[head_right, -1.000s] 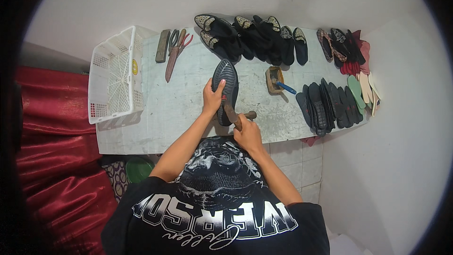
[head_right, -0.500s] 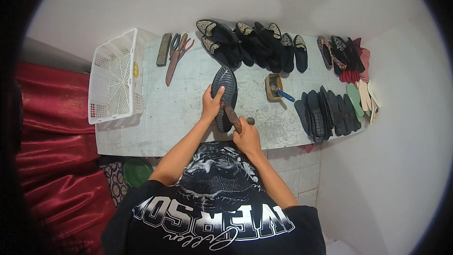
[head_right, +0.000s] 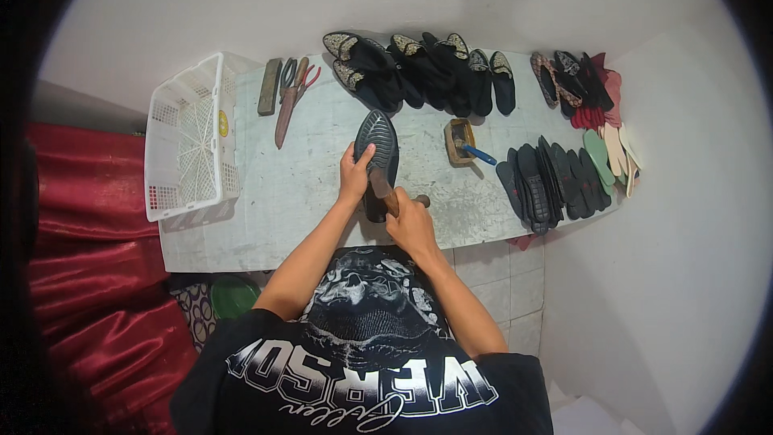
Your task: Hammer the sole of a shoe to ensure proper adhesion and finishing.
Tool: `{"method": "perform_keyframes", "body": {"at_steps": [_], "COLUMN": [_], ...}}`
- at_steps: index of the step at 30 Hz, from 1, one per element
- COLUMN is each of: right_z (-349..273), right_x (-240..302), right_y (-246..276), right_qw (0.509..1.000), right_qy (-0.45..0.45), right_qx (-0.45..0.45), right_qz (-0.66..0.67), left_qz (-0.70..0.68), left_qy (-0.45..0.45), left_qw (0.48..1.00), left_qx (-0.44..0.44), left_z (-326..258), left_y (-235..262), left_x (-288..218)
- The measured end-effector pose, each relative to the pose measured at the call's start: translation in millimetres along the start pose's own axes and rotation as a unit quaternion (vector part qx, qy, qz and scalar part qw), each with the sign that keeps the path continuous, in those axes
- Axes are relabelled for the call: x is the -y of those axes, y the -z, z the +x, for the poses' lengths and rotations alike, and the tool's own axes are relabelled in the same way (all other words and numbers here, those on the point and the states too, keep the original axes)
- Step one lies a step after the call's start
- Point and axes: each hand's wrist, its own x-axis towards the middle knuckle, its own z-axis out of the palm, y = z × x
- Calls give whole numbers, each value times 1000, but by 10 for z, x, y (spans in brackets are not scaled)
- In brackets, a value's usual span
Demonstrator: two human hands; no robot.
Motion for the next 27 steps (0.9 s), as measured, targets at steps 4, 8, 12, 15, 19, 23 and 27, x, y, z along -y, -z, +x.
{"method": "perform_keyframes", "body": {"at_steps": [4, 8, 12, 15, 19, 23, 27], "right_z": [-30, -88, -97, -123, -107, -59, 35], "right_x": [-86, -54, 2, -41, 5, -20, -110], "right_y": [-110, -155, -257, -268, -195, -24, 40], "right_qw": [1000, 1000, 999, 996, 993, 997, 999], "right_qy": [19, -3, -37, -46, -35, -17, 39], "right_qx": [-4, -4, -34, -47, -28, 4, 24], "right_qz": [-6, -3, 21, 56, 109, 73, -1], "left_qz": [9, 7, -81, -239, 28, 97, 120], "left_qy": [12, 21, 69, 147, -5, -20, -34], "left_qw": [1000, 1000, 993, 926, 965, 981, 980], "left_qx": [0, 12, 59, 254, 259, 167, 153], "left_z": [8, -7, 1, -76, -114, -259, -310], "left_y": [14, -9, 126, 416, 430, 259, 335], "left_x": [15, 32, 179, 49, 154, 176, 249]}}
